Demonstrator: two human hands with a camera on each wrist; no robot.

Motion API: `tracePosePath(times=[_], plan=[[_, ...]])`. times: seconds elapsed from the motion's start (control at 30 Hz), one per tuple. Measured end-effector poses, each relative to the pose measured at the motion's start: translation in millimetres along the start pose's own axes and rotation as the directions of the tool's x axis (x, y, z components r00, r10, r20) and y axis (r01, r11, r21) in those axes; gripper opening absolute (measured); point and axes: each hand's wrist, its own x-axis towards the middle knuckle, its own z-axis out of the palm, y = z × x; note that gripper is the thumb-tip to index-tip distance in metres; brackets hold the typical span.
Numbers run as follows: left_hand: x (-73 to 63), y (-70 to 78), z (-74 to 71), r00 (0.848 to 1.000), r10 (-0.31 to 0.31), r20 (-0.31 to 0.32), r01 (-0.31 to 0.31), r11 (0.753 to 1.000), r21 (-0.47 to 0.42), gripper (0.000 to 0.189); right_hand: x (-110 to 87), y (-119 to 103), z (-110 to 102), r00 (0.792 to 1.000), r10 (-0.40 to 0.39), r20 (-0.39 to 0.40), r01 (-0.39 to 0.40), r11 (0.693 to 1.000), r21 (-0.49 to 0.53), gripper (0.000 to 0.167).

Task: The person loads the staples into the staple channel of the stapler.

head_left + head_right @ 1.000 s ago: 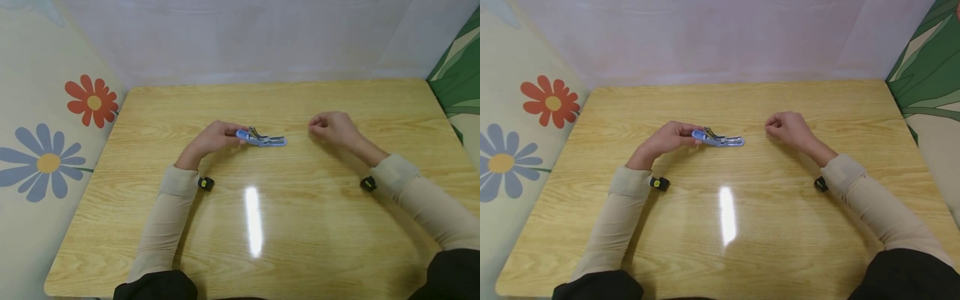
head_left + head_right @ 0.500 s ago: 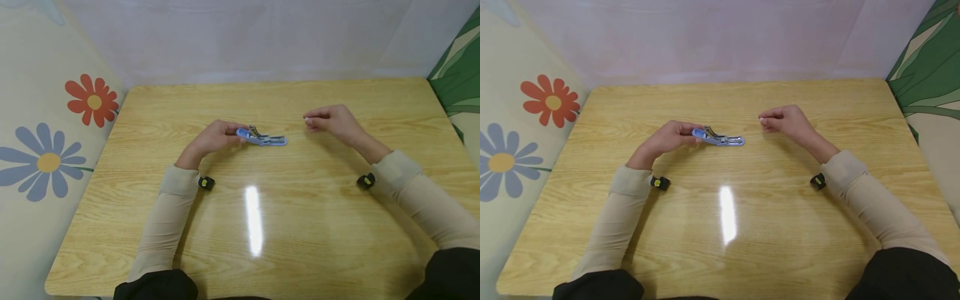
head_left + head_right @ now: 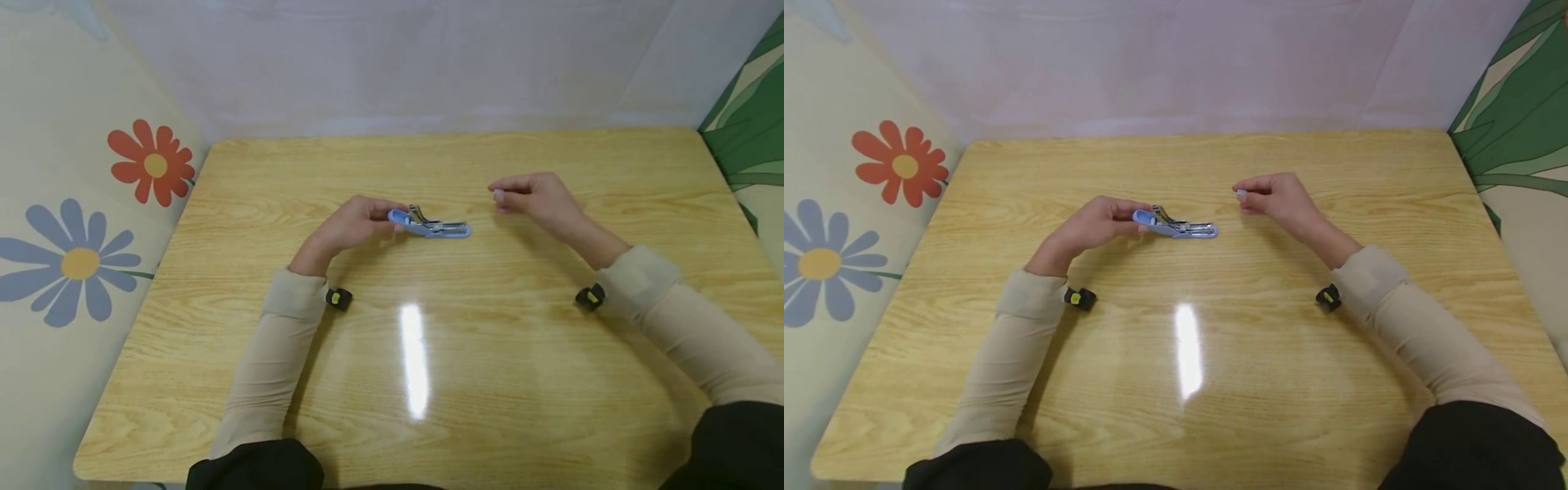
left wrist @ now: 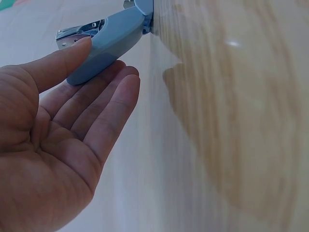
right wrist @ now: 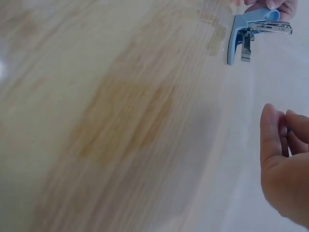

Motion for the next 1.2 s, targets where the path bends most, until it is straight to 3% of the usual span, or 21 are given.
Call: tracePosePath(times=[0.3, 0.53, 1.2], plan=[[-0.4, 1.2, 1.1, 1.000, 0.005, -0.003, -0.005, 1.000, 0.001, 0.043, 4.5, -2, 10, 0.999, -0.030, 0.040, 0.037, 0.982, -0.187, 0.036], [0.6, -1.4, 2.0, 1.000, 0.019, -0.003, -0.019, 1.000, 0.007, 0.042, 7.4, -2, 16, 0.997, -0.063, 0.046, 0.074, 0.948, -0.309, 0.033], [0.6, 1.1, 3.1, 1.000, 0.018, 0.002, -0.018, 1.000, 0.014, 0.040, 12.5, -1, 36, 0.989, -0.073, 0.125, 0.117, 0.909, -0.401, 0.027]])
